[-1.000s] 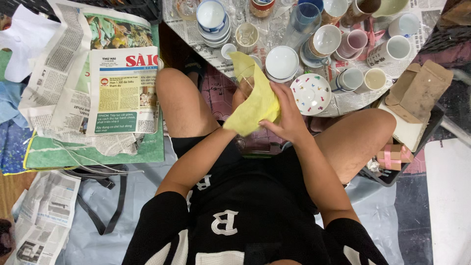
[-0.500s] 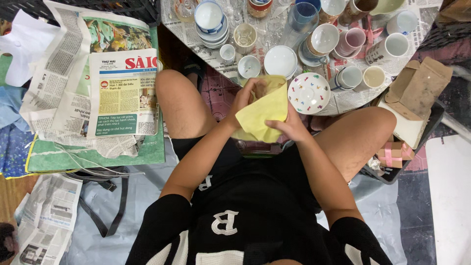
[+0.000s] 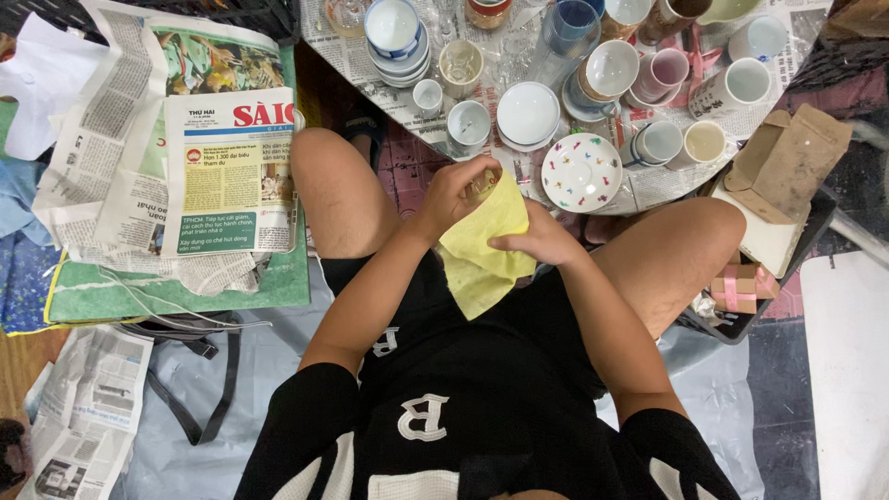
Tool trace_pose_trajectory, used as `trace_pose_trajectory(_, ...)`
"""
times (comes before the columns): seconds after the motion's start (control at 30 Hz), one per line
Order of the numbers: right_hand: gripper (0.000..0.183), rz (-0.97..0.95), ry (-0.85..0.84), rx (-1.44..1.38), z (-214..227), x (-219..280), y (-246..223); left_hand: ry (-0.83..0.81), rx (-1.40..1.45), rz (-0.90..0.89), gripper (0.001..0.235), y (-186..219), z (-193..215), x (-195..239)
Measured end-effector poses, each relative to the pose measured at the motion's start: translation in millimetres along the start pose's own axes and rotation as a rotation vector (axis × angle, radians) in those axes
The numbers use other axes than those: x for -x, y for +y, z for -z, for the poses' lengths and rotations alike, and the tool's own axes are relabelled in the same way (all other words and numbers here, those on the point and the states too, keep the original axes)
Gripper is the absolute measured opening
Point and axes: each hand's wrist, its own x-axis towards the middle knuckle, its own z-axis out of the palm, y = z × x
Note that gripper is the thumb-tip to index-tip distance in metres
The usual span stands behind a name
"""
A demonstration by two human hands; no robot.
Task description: The person sits on the floor and wipes various ceramic and glass items, including cups, bowls, and a glass, using a yellow cloth. The person handles each item individually, wiping the exterior and interior surfaces before placing them back on the table.
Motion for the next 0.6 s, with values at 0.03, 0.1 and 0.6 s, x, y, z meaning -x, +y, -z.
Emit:
trace_pose_trajectory(0.03,0.06,0.001,0.029,0.041,-2,0,-5,0.006,-0.012,-0.001,0.057,2,0,-2)
trace_pose_trajectory(0.1,0.06,0.002,0.087,0.12,-6,1,-14,0.018,-0.037,-0.002,0.055,5,0,-4)
trace_pose_trajectory(0.6,0.067,0.666,0.727,0.875,-18,-2,-50,0.232,0.764,0.578,0.054,-113,-47,14)
